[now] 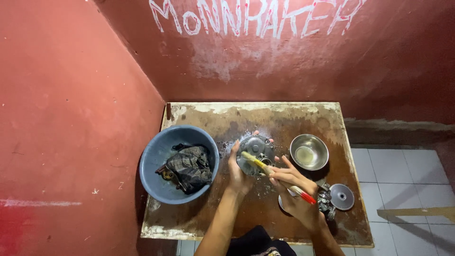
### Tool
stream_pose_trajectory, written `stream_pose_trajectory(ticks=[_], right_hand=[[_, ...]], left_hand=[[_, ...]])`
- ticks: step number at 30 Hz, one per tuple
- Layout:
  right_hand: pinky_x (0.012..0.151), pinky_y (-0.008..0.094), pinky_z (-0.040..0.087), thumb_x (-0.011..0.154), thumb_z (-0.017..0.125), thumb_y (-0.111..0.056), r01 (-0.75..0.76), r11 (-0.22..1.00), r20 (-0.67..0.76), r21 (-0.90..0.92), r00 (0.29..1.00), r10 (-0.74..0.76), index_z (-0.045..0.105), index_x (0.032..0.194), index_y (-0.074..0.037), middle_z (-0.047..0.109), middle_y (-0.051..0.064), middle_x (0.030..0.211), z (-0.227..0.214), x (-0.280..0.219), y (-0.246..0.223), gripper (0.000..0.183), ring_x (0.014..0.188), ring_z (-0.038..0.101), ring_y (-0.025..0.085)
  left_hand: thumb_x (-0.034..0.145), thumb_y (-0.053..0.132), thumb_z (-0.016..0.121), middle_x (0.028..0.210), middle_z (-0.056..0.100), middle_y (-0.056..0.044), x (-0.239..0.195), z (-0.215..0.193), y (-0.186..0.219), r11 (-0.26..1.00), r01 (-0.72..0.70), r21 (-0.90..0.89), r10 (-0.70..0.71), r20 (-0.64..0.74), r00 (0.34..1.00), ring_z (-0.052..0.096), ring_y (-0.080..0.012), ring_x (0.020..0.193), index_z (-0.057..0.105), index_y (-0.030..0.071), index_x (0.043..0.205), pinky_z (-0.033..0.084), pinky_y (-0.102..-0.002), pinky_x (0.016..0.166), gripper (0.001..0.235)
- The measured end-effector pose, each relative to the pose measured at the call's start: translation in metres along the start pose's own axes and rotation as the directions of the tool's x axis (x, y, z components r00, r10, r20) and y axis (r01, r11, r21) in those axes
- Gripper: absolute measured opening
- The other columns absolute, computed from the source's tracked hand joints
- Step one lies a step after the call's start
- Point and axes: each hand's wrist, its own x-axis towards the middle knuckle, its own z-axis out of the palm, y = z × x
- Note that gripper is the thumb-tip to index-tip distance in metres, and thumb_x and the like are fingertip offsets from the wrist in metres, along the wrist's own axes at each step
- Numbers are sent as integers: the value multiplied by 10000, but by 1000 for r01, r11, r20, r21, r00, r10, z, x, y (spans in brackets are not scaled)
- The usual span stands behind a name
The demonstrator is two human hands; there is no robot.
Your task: Cleaning internal motorcycle engine and carburetor components with a brush and solvent.
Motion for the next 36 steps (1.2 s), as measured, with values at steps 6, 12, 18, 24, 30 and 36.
stream_pose_trajectory(ticks=[6,12,18,24,30,36], right_hand=[[1148,495,490,902,700,66,-74,991,-121,-111,991,61,711,1060,0,753,153,1154,3,14,-11,171,1121,741,250],[1185,516,448,888,721,46,7,1000,-15,12,1000,-7,716,1088,-22,769,133,1140,5,17,0,211,1138,746,249],[1188,525,438,859,729,58,-8,997,-8,-80,1000,8,747,1054,-39,763,144,1136,10,24,0,218,1083,754,221],[1194,532,442,891,716,58,-73,985,-136,-156,989,52,741,1087,-47,753,143,1170,23,28,-4,224,1112,747,228],[1199,554,402,855,740,66,-71,997,35,1,997,71,770,1043,-56,801,122,1082,30,17,9,225,1090,767,236],[1175,545,445,882,696,50,-82,988,-99,-131,993,69,734,1059,-17,771,147,1115,31,37,0,194,1093,754,240]], left_hand=[[1058,519,331,1368,629,-274,5,-1,-1,1000,9,-13,-11,-191,982,720,-293,1132,436,27,1561,584,-432,1025,711],[1024,569,335,1331,647,-244,8,-2,13,999,50,18,-48,-122,991,699,-310,1087,439,63,1528,574,-450,987,721],[1049,548,342,1393,613,-265,10,-6,18,996,38,78,-26,-141,990,683,-298,1170,448,35,1560,558,-426,1035,731],[993,612,330,1292,643,-153,6,-24,26,974,220,49,-183,-396,900,675,-269,1151,505,95,1461,562,-524,976,719],[983,611,376,1331,657,-176,3,-19,38,987,151,64,-130,-248,960,667,-333,1121,525,113,1465,556,-482,993,709],[1007,596,339,1351,667,-207,12,-24,34,990,140,19,-132,-241,962,689,-286,1185,510,74,1489,557,-433,1029,731]])
